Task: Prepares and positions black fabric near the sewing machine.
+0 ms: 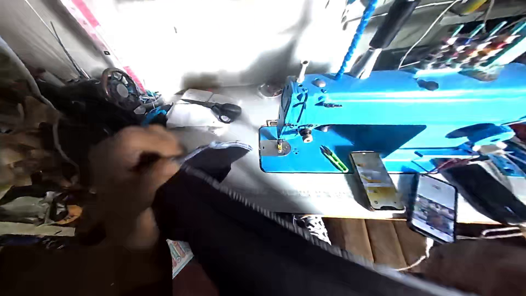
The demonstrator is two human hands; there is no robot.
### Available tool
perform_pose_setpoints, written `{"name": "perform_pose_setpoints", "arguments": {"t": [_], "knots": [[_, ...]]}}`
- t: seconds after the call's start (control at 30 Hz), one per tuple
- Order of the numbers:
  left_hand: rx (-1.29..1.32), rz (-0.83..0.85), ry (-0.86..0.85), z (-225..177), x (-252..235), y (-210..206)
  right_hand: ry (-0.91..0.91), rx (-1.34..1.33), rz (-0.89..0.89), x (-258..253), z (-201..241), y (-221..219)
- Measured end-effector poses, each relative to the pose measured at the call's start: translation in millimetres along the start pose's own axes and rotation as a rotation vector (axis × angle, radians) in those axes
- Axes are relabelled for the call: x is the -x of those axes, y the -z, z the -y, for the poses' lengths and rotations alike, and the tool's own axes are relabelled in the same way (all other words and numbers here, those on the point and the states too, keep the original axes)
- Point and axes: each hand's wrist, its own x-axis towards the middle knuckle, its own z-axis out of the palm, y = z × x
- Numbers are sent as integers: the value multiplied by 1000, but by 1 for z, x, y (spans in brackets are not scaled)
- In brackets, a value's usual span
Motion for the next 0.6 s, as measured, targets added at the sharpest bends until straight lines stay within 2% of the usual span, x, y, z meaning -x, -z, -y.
{"name": "perform_pose_setpoints", "arguments": {"t": [0.07, 0.13, 0.2, 0.23, 0.27, 0.33, 0.4, 0.43, 0.5, 0.6], "knots": [[-52, 24, 90, 22, -23, -27, -219, 418, -92, -20, 3, 21], [-22, 77, 136, 68, -17, -52, -545, 761, -183, -30, -28, 43], [-70, 140, 257, 98, 2, -76, -871, 926, -281, -41, -72, 43], [-96, 165, 306, 107, 10, -87, -909, 978, -339, -45, -92, 36], [-109, 184, 336, 113, 16, -96, -853, 997, -399, -52, -107, 25], [-107, 207, 356, 115, 21, -107, -582, 935, -479, -76, -127, -5], [-90, 222, 349, 111, 21, -112, -286, 833, -489, -101, -148, -27], [-82, 227, 337, 109, 21, -114, -195, 781, -472, -116, -156, -34], [-70, 223, 325, 104, 21, -114, -95, 700, -407, -145, -167, -41], [-56, 190, 330, 96, 24, -111, -36, 616, -341, -171, -182, -46]]}}
